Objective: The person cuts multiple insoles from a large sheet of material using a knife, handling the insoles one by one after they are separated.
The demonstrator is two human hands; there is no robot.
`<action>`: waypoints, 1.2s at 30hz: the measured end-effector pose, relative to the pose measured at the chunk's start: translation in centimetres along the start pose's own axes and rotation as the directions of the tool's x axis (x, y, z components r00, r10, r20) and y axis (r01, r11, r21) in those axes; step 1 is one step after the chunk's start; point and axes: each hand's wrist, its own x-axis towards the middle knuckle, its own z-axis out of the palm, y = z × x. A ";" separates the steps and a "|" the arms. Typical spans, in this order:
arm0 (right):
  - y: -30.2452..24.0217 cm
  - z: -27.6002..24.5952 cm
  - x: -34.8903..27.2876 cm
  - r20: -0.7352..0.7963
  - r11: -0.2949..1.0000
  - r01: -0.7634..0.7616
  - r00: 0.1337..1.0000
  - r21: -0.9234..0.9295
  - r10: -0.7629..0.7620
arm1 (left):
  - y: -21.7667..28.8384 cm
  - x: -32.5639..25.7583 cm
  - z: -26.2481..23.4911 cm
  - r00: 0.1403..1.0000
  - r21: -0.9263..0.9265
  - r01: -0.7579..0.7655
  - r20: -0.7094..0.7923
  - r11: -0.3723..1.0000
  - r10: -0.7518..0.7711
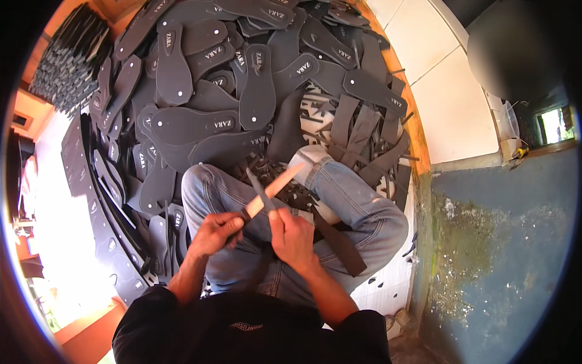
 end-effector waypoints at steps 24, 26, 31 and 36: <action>0.8 -2.7 0.6 0.474 0.312 -0.685 0.700 0.659 0.535 | -2.5 1.4 -2.2 0.795 0.581 -0.230 -0.351 0.781 0.495; 1.3 -2.3 0.8 0.287 0.642 -0.539 0.840 0.545 0.461 | -1.1 1.4 -1.4 0.900 0.407 -0.148 -0.322 0.901 0.293; 1.2 -2.0 0.6 -0.061 0.944 -0.248 0.969 -0.219 0.240 | 0.8 1.2 -2.7 0.992 -0.059 0.008 -0.128 0.998 -0.015; -0.7 -1.6 1.7 0.508 0.413 -0.692 0.718 0.592 0.476 | -1.0 3.2 0.8 0.774 0.575 -0.426 -0.167 0.698 0.610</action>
